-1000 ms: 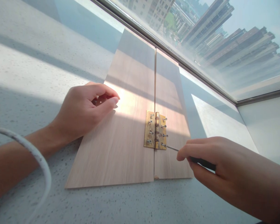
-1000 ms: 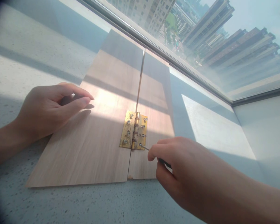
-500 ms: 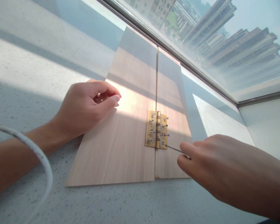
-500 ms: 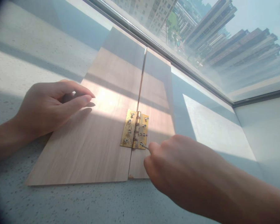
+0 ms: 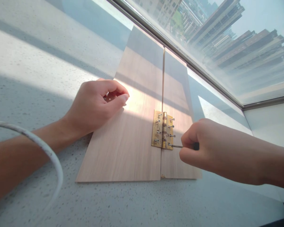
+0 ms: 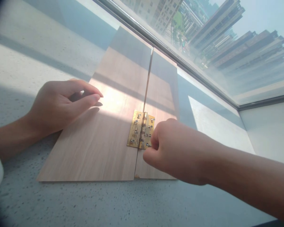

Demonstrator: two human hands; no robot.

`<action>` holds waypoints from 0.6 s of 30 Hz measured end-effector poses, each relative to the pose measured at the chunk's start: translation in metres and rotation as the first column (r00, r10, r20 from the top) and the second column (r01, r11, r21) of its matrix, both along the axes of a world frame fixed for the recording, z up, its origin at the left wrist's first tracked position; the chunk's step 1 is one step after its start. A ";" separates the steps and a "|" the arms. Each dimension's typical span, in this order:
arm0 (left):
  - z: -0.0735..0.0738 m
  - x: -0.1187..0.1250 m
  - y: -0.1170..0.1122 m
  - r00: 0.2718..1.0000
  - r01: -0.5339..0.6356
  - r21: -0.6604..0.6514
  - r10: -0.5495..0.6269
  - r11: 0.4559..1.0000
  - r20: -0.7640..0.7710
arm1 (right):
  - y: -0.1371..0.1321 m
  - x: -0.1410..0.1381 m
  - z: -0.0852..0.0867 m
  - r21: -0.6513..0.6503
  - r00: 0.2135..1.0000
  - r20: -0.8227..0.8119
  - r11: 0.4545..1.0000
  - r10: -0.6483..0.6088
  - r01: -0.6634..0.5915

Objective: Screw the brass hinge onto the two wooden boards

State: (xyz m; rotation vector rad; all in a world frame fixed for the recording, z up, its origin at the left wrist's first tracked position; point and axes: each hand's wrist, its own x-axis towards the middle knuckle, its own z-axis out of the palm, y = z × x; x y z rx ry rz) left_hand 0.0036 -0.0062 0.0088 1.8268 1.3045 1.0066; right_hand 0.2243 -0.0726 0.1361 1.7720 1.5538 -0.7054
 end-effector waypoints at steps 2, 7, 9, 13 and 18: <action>0.000 0.000 0.001 1.000 0.007 0.009 -0.007 1.000 0.014 | -0.005 0.002 -0.002 0.034 0.989 -0.017 0.988 -0.148 0.149; 0.006 0.002 0.000 0.999 0.005 0.014 -0.004 1.000 -0.034 | -0.020 0.009 -0.007 0.043 0.862 -0.193 0.874 -0.469 0.485; 0.008 0.002 -0.001 0.996 0.010 -0.023 -0.012 1.000 -0.093 | -0.023 0.012 -0.007 -0.001 0.779 -0.237 0.802 -0.580 0.597; 0.007 0.001 -0.001 0.995 -0.018 -0.040 0.014 0.999 -0.099 | -0.027 0.017 -0.007 -0.019 0.705 -0.345 0.755 -0.620 0.655; 0.002 0.000 0.001 0.997 -0.068 -0.043 0.067 0.997 -0.037 | -0.035 0.023 -0.005 0.000 0.845 -0.305 0.888 -0.439 0.461</action>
